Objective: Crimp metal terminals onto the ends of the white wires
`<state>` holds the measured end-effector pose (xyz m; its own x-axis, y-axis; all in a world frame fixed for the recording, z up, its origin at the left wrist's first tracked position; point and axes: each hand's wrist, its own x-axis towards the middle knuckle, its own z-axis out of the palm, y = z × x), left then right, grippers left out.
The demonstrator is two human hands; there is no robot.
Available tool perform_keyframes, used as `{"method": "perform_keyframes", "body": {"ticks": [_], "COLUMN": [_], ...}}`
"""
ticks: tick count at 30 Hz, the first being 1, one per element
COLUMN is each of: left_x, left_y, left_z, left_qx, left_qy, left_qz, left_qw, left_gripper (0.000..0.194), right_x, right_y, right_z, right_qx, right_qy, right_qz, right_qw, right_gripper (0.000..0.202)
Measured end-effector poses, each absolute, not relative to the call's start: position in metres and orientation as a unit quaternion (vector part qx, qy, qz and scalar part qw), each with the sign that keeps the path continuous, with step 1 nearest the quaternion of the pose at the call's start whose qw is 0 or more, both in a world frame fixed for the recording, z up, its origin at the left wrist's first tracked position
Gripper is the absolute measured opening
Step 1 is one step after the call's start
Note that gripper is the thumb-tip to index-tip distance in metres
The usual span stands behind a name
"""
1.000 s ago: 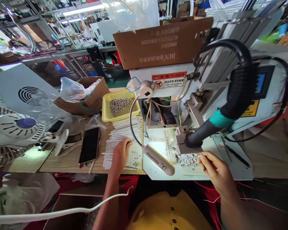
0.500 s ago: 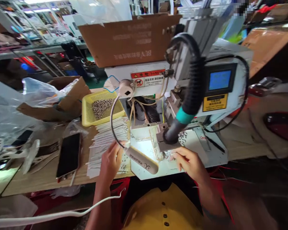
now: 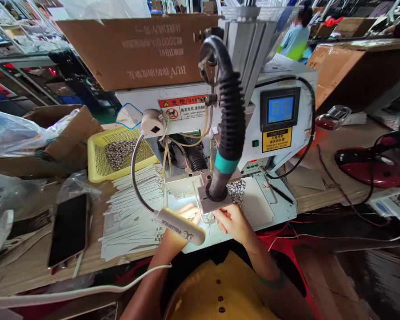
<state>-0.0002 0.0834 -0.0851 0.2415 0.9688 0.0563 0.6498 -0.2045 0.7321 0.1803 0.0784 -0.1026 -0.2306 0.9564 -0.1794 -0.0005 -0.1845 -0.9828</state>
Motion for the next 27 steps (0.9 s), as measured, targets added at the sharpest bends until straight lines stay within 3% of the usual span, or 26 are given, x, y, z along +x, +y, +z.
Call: {"method": "perform_keyframes", "body": {"ticks": [4,17,27], "left_x": [0.0023,0.0083,0.0068], "left_y": [0.0826,0.0844,0.0832], "left_z": [-0.0909,-0.0888,-0.0920], "left_qx": [0.737,0.717,0.723], "left_qy": [0.544,0.500,0.505], "left_qz": [0.256,0.333,0.342], "left_qw": [0.309,0.354,0.325], "left_gripper": [0.034,0.035,0.035], "right_x": [0.1795,0.1795,0.1796], "right_y": [0.0786,0.0766,0.0767], "right_z": [-0.1025,-0.0979,-0.0968], "right_qx": [-0.475,-0.488,-0.505], "right_qy": [-0.501,-0.520,-0.551], "right_qz": [0.604,0.572,0.538], "right_qw": [0.398,0.405,0.390], "right_gripper": [0.028,0.023,0.017]}}
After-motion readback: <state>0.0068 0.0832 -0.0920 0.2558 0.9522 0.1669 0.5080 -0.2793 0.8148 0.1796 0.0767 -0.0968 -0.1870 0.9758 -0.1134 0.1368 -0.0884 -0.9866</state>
